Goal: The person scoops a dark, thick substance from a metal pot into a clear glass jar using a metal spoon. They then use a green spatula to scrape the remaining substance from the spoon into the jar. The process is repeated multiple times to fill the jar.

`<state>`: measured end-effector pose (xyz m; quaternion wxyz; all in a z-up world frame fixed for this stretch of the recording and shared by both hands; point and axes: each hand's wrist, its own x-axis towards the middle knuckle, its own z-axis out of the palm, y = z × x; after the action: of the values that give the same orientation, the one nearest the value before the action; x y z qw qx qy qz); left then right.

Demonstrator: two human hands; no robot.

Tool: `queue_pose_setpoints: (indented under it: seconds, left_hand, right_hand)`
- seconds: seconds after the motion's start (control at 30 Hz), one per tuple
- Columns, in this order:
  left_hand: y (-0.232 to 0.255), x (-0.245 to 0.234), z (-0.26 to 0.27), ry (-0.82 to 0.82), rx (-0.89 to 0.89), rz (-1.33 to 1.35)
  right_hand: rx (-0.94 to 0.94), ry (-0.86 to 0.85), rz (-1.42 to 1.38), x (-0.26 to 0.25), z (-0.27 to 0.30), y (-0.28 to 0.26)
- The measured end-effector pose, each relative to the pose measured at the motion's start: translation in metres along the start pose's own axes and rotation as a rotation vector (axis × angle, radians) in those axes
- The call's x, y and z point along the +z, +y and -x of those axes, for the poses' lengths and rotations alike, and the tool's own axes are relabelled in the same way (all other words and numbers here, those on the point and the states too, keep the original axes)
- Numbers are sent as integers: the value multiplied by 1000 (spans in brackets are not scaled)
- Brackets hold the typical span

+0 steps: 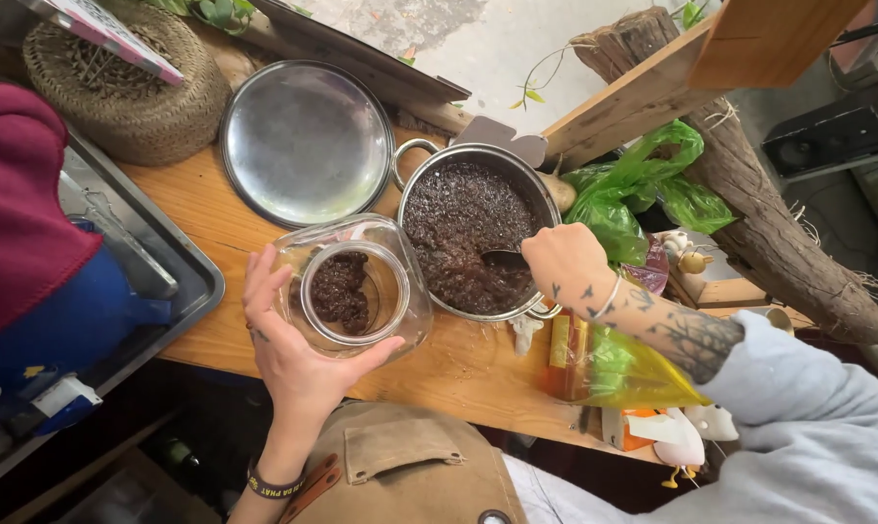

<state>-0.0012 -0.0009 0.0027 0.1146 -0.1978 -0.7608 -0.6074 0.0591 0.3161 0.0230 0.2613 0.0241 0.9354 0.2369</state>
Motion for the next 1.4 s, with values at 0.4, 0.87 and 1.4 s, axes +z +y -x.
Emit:
queue_pose_setpoints:
  seconds: [0.4,0.87,1.4]
  left_hand:
    - [0,1,0,-12,27,-42]
    - [1,2,1,-25,-3,-17]
    - [-2,1,4,-44,-17,-5]
  right_hand:
    - [39,56,-253,35,-3,-29]
    - [35,539,-380,78,18,-21]
    - [389,-216,-808,32,2,9]
